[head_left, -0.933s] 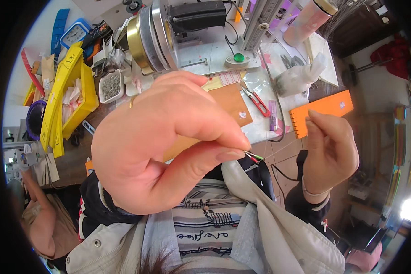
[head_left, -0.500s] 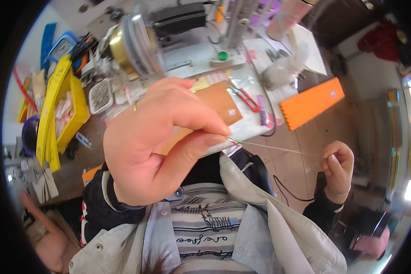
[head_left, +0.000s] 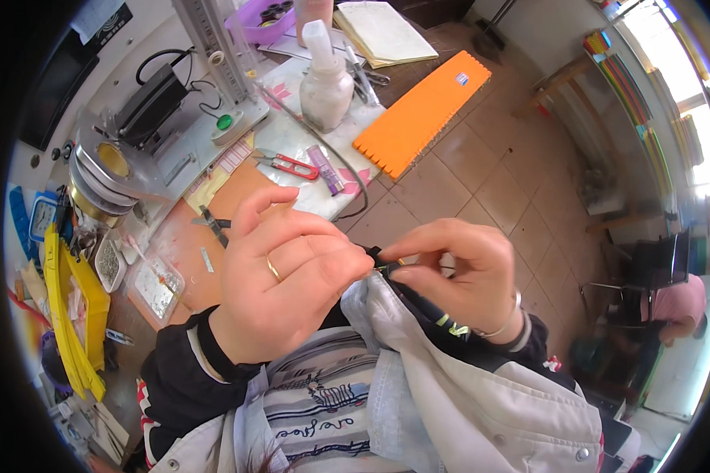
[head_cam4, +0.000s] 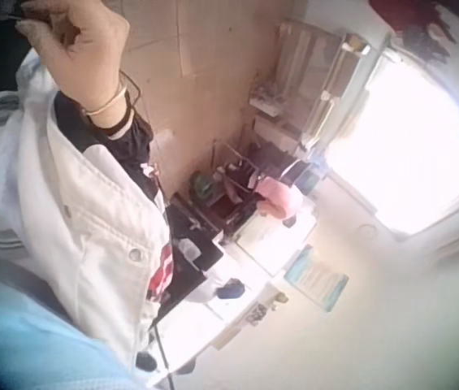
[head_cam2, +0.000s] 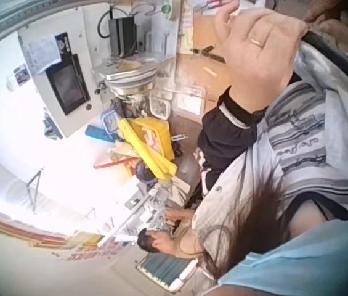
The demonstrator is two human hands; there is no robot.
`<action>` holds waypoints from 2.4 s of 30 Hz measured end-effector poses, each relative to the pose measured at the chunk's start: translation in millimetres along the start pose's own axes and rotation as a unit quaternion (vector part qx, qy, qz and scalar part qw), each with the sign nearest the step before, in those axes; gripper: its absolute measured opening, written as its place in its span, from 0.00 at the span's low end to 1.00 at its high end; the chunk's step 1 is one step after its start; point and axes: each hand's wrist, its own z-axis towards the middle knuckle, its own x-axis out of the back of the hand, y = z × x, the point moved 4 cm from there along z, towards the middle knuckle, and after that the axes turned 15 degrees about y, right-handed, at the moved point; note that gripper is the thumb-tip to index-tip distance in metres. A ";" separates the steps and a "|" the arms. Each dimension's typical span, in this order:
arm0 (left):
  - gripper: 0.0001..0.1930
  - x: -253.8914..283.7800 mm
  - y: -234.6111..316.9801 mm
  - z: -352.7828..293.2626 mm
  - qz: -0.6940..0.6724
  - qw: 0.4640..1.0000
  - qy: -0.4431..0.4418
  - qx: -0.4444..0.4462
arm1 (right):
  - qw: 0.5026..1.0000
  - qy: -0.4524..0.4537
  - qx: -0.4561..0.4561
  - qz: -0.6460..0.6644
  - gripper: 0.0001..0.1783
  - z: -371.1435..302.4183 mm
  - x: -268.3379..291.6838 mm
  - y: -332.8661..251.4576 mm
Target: The person applies glue to a wire, trims it with a blade, and uses a machine to wind thread around the component. They then measure the wire against a vertical ruler and secure it onto an orange foam board, repeating the process.
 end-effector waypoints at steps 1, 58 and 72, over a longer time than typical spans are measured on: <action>0.08 -2.2 2.5 1.1 0.009 1.000 0.010 0.001 | 0.997 -0.013 -0.044 0.054 0.11 -2.3 -5.4 7.0; 0.23 -143.7 -87.4 8.1 0.148 0.974 -0.147 0.093 | 0.950 0.276 -0.130 0.069 0.06 70.1 41.0 283.1; 0.23 -143.3 -88.2 1.4 0.157 0.976 -0.134 0.076 | 0.916 0.385 -0.080 -0.080 0.10 115.8 106.4 269.0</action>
